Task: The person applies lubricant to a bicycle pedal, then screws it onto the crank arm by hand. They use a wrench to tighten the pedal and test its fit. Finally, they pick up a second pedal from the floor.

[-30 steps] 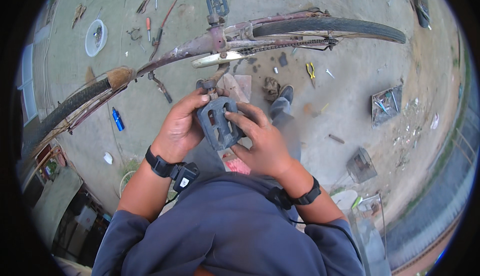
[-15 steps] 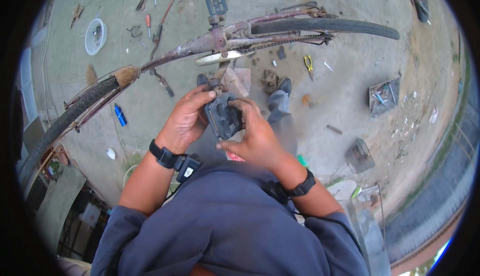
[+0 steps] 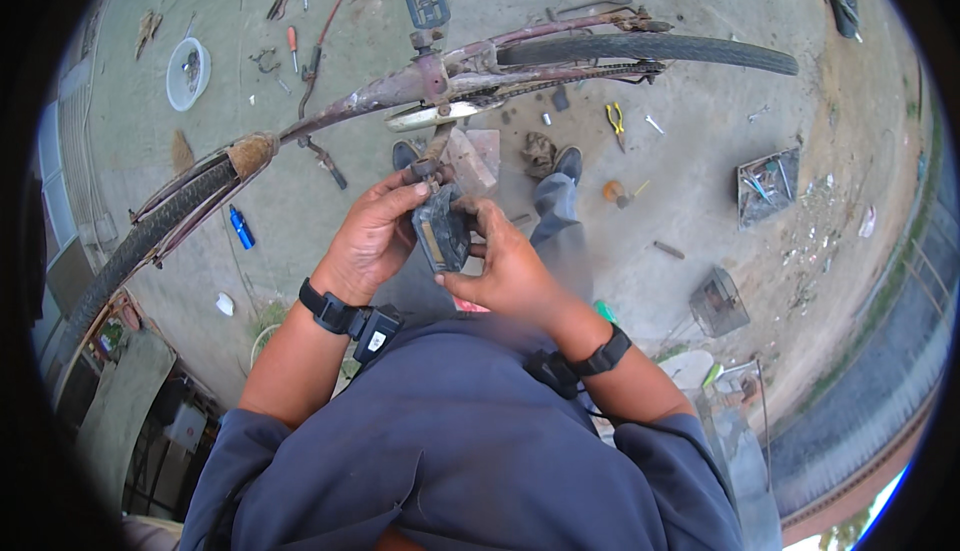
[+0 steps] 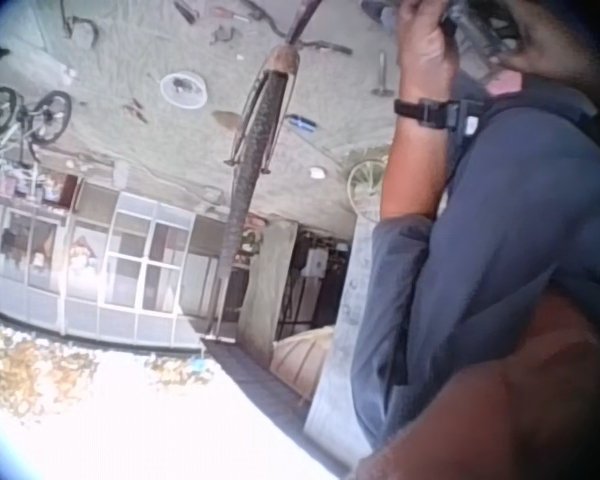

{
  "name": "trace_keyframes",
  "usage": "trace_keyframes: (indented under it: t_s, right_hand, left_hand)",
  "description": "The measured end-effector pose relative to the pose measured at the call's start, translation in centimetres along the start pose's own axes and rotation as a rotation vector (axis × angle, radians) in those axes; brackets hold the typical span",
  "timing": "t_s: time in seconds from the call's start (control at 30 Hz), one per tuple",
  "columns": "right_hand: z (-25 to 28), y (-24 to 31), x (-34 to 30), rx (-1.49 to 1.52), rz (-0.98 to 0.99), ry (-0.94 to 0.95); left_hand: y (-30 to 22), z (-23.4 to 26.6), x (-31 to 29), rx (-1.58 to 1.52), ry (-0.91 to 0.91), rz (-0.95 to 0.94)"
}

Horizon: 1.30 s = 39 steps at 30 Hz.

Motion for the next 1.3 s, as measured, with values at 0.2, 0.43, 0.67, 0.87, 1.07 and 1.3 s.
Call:
trace_keyframes:
  t_s: [0.2,0.43,0.67,0.87,1.07,1.3]
  right_hand:
    - [0.1,-0.7,0.6,0.26,-0.079,0.079]
    - [0.1,-1.2,0.8,0.412,-0.152,0.157]
    - [0.0,-1.3,0.8,0.447,-0.193,0.152]
    - [-0.2,-1.1,0.9,0.472,-0.17,0.153]
    - [0.2,-0.7,0.8,0.471,-0.22,0.149]
    - [0.3,-0.8,0.7,0.463,-0.239,0.138]
  left_hand:
    - [-0.6,-0.1,-0.2,0.043,0.025,-0.007]
    - [-0.7,0.0,-0.2,0.088,0.021,-0.01]
    - [-0.7,0.0,-0.2,0.093,0.045,-0.033]
    - [-0.7,0.0,-0.1,0.091,0.024,-0.045]
    - [-0.6,0.1,0.1,0.145,0.015,-0.054]
    - [-0.9,-0.1,-0.3,0.107,0.03,-0.038]
Point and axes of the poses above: each hand's wrist, its own x-axis towards the middle knuckle, its own z-axis out of the back of the hand, y = z × x, the point moved 1 cm from there along x, towards the middle knuckle, and after that the axes turned 11 degrees about -y, right-handed, at the moved point
